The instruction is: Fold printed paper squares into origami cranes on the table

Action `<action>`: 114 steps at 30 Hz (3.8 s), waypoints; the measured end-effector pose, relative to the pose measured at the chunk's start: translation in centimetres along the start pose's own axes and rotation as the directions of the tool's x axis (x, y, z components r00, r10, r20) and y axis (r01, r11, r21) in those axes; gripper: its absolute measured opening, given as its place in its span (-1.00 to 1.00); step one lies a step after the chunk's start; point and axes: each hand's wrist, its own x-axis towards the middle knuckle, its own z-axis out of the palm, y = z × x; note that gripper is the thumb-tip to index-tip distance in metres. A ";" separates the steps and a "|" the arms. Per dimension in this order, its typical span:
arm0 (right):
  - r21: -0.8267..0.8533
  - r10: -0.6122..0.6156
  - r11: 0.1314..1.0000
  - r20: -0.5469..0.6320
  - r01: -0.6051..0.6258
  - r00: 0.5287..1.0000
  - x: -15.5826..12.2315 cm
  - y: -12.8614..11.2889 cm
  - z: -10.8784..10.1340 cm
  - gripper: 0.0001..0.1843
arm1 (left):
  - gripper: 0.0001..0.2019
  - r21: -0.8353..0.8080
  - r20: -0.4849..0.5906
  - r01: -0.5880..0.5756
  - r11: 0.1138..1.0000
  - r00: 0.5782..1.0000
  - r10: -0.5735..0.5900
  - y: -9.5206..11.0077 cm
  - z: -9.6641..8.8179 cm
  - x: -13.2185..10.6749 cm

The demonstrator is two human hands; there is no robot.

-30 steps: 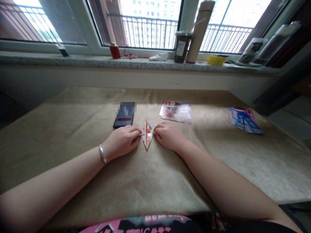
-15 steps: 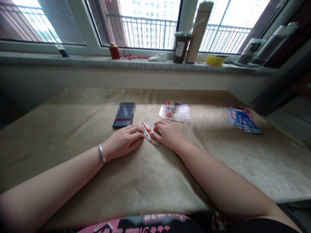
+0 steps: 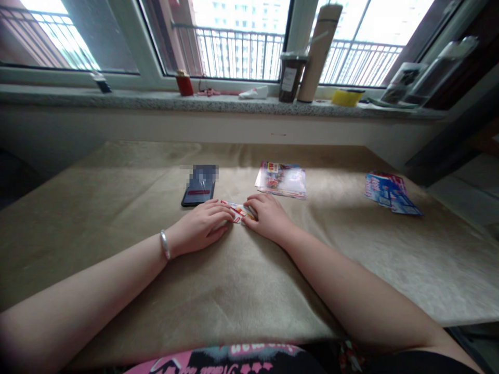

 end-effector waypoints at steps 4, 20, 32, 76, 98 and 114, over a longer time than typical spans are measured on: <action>0.036 -0.038 0.999 0.004 0.038 0.999 0.0 0.4 0.3 -0.68 | -0.74 0.011 -0.085 0.095 0.995 0.992 -0.094 -0.1 0.4 -0.2; 0.048 -0.106 0.994 0.067 0.103 0.992 -0.1 0.1 0.0 -0.65 | -0.77 0.022 -0.092 0.112 0.994 0.990 -0.109 -0.7 0.8 -0.3; 0.159 -0.150 0.976 0.009 0.147 0.989 -0.2 -0.4 0.2 -0.73 | -0.50 0.149 0.016 0.142 0.979 0.989 -0.146 0.5 0.5 -0.2; 0.283 -0.300 0.923 0.106 0.261 0.948 -0.3 -1.3 -1.4 -0.65 | -0.83 -0.038 0.046 -0.039 0.999 0.998 0.040 -0.1 -0.1 -0.2; 0.175 -0.244 0.957 0.054 0.231 0.968 -0.1 -0.7 -0.7 -0.70 | -0.75 0.038 -0.022 0.032 0.999 0.999 -0.031 -0.5 0.4 -0.4; 0.057 -0.157 0.986 -0.001 0.157 0.988 -0.1 -0.1 -0.3 -0.70 | -0.73 0.109 0.018 -0.082 0.991 0.997 0.080 0.4 0.2 -0.3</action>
